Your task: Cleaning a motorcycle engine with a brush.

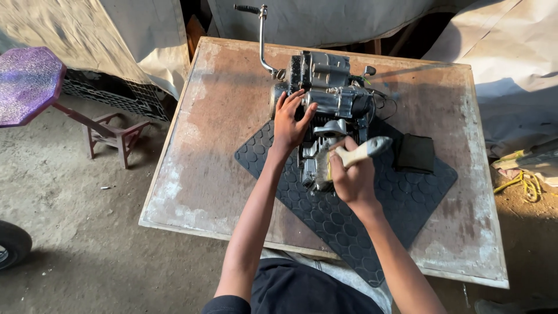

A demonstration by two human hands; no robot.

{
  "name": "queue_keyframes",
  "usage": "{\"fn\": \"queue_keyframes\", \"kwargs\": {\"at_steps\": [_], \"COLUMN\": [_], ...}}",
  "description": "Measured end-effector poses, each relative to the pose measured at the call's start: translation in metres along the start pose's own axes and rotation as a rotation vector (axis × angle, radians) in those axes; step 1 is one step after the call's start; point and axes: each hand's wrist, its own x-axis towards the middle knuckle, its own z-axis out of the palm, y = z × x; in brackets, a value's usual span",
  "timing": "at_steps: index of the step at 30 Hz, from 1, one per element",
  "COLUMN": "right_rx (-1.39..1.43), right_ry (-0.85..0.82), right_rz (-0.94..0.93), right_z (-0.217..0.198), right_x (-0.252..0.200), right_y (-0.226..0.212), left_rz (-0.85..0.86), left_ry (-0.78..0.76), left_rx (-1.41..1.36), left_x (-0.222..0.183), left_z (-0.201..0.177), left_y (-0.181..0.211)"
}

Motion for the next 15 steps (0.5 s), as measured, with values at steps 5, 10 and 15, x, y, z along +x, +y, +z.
{"fn": "queue_keyframes", "kwargs": {"at_steps": [5, 10, 15], "right_rx": [-0.039, -0.114, -0.041], "right_ry": [-0.110, -0.189, -0.133], "right_rz": [0.087, 0.094, 0.078], "right_z": [-0.014, -0.026, -0.032], "right_x": [-0.018, -0.044, -0.047], "right_y": [0.017, 0.013, 0.010], "left_rz": [-0.001, 0.005, 0.005], "left_ry": [-0.006, -0.025, -0.017], "left_rx": [0.009, -0.003, 0.005], "left_x": [-0.007, -0.010, -0.004], "left_z": [-0.003, -0.005, -0.004], "left_y": [0.006, 0.005, 0.007]}}
